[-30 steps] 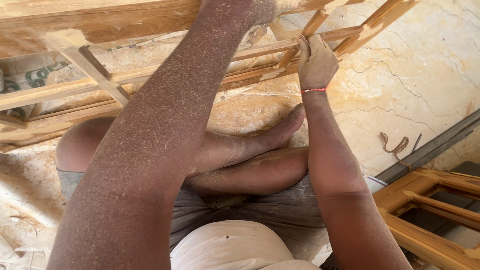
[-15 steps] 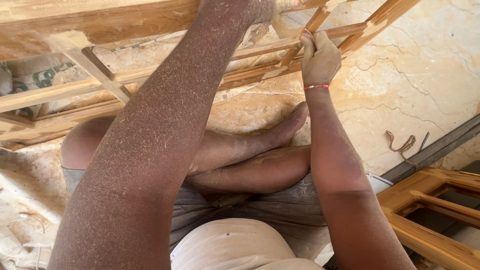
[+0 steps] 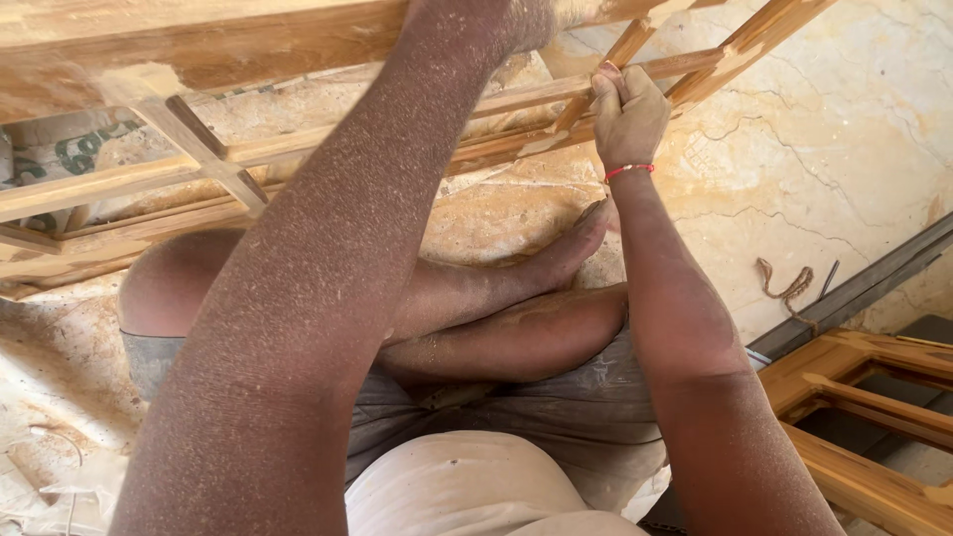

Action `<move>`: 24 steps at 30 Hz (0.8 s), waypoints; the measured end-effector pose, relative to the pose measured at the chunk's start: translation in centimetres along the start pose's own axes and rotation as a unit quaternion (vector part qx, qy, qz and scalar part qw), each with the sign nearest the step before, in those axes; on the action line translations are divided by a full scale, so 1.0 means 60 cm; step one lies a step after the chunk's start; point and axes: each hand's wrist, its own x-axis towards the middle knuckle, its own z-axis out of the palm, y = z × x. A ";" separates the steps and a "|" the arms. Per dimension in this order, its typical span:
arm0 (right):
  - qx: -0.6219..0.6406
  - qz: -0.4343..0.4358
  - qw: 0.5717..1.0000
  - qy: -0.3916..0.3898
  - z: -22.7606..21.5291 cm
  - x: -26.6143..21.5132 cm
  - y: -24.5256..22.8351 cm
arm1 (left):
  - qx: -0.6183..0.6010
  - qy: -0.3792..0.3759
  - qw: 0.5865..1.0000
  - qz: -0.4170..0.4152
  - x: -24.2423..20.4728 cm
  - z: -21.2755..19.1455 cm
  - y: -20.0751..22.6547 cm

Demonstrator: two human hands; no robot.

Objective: The person is sanding a wooden frame with a sanding block. They are sitting on the floor and sanding the frame by hand, focusing on the edges and corners.

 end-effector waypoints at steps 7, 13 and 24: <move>-0.191 -0.134 0.969 0.080 -0.048 0.058 -0.071 | 0.005 0.042 0.999 0.028 0.002 -0.015 -0.006; -0.192 -0.212 0.957 0.044 -0.023 0.057 -0.039 | -0.015 0.019 0.999 0.023 0.020 -0.026 0.008; -0.127 -0.204 0.971 -0.002 -0.047 0.052 -0.029 | -0.002 0.040 0.999 0.037 0.016 -0.044 0.015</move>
